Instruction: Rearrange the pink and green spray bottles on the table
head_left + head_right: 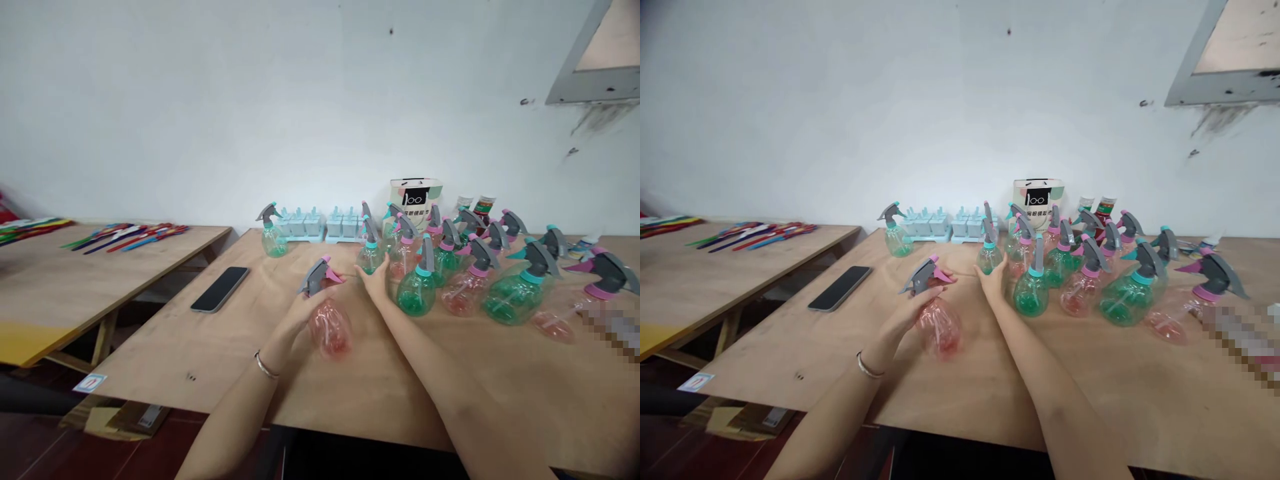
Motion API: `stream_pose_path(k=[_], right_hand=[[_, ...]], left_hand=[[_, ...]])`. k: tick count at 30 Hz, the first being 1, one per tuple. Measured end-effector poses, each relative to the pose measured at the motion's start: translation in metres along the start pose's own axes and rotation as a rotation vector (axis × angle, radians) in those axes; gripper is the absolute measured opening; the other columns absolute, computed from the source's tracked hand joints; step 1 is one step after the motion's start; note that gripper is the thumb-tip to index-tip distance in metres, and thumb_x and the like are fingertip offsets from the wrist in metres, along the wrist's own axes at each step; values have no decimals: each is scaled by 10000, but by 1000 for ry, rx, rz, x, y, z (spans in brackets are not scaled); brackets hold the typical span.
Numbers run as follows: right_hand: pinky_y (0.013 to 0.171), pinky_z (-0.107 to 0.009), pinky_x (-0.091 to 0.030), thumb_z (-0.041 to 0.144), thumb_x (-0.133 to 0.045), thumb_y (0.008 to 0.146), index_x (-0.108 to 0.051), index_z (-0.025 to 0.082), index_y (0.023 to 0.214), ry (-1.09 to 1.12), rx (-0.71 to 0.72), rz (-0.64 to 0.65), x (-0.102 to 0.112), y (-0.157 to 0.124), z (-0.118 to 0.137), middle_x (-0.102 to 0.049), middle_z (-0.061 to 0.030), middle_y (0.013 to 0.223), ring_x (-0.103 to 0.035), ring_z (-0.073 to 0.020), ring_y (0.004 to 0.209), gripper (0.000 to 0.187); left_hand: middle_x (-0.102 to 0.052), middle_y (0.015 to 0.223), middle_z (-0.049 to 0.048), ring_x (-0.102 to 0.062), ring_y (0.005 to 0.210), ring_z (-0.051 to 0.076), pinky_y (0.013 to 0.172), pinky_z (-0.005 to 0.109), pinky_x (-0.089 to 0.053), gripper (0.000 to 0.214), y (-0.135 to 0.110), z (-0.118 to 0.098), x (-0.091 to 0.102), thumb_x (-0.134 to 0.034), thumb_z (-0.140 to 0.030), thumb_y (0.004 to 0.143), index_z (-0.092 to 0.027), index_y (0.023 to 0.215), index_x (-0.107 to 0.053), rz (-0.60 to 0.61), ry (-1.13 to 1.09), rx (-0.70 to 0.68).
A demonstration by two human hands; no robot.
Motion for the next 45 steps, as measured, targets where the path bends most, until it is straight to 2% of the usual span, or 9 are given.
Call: stream_pose_path(k=[5, 10, 17, 22, 27, 31, 34, 40, 45], right_hand=[[1156, -566, -342, 630, -786, 647, -340, 124, 1415, -18, 70, 97, 8, -22, 5, -486, -260, 1429, -446, -380, 1385, 1022], [1150, -552, -375, 566, -796, 670, -378, 171, 1400, -17, 103, 217, 38, -56, 15, -531, -207, 1407, -500, -356, 1346, 930], [1164, -560, -364, 518, -792, 691, -364, 171, 1414, 29, 117, 263, 53, -67, 23, -510, -204, 1438, -490, -347, 1360, 909], [1175, -558, -359, 546, -799, 693, -368, 198, 1417, 41, 106, 280, 51, -67, 23, -512, -179, 1440, -477, -340, 1377, 912], [1193, -556, -336, 560, -783, 708, -365, 182, 1421, 37, 110, 280, 52, -67, 23, -490, -190, 1464, -452, -343, 1403, 909], [1176, -571, -349, 562, -795, 689, -359, 189, 1418, 45, 69, 294, 50, -67, 19, -501, -191, 1450, -473, -348, 1380, 928], [1176, -576, -344, 565, -794, 691, -356, 192, 1420, 45, 74, 303, 50, -67, 20, -497, -191, 1455, -472, -347, 1379, 928], [1179, -556, -348, 581, -780, 701, -374, 177, 1409, 42, 91, 296, 51, -67, 25, -508, -200, 1442, -478, -350, 1378, 911], [1168, -555, -365, 609, -777, 692, -367, 184, 1416, 42, 73, 304, 50, -69, 23, -500, -193, 1452, -475, -347, 1380, 935]], left_hand=[[-747, 1134, 89, -648, 1192, 292, 993, 369, -489, 328, -3, 13, -16, -794, -335, 664, -191, 953, -735, 162, -235, 161], [-776, 974, 95, -685, 1124, 306, 978, 402, -511, 305, -1, 24, -16, -799, -387, 645, -169, 846, -726, 110, -334, 281], [-778, 901, 83, -712, 1043, 291, 972, 406, -521, 238, 13, -5, -42, -787, -370, 642, -174, 738, -691, 278, -298, 254], [-775, 929, 86, -717, 983, 248, 775, 293, -530, 228, 11, 8, -52, -755, -364, 666, -168, 774, -708, 208, -338, 270], [-637, 584, 15, -617, 591, 152, 616, 281, -481, 186, 5, 17, -41, -689, -324, 669, -185, 582, -601, 64, -349, 260], [-707, 717, 42, -679, 767, 193, 757, 300, -512, 173, 7, 0, -34, -710, -345, 654, -176, 668, -673, 96, -320, 159], [-748, 845, 60, -687, 917, 227, 841, 312, -506, 215, 7, -2, -33, -744, -370, 634, -185, 735, -699, 118, -292, 168], [-588, 595, -1, -585, 624, 136, 703, 289, -510, 210, 6, -2, -20, -711, -336, 651, -193, 567, -581, -8, -366, 107], [-689, 761, 37, -687, 799, 200, 787, 325, -554, 205, 5, -4, -30, -749, -342, 646, -169, 737, -689, 76, -462, 135]])
Point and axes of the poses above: each hand's wrist, its own y-axis towards the middle knuckle, its own x-axis out of the back of the hand, z = x × y, the point moved 10 cm from there along y, towards the middle knuckle
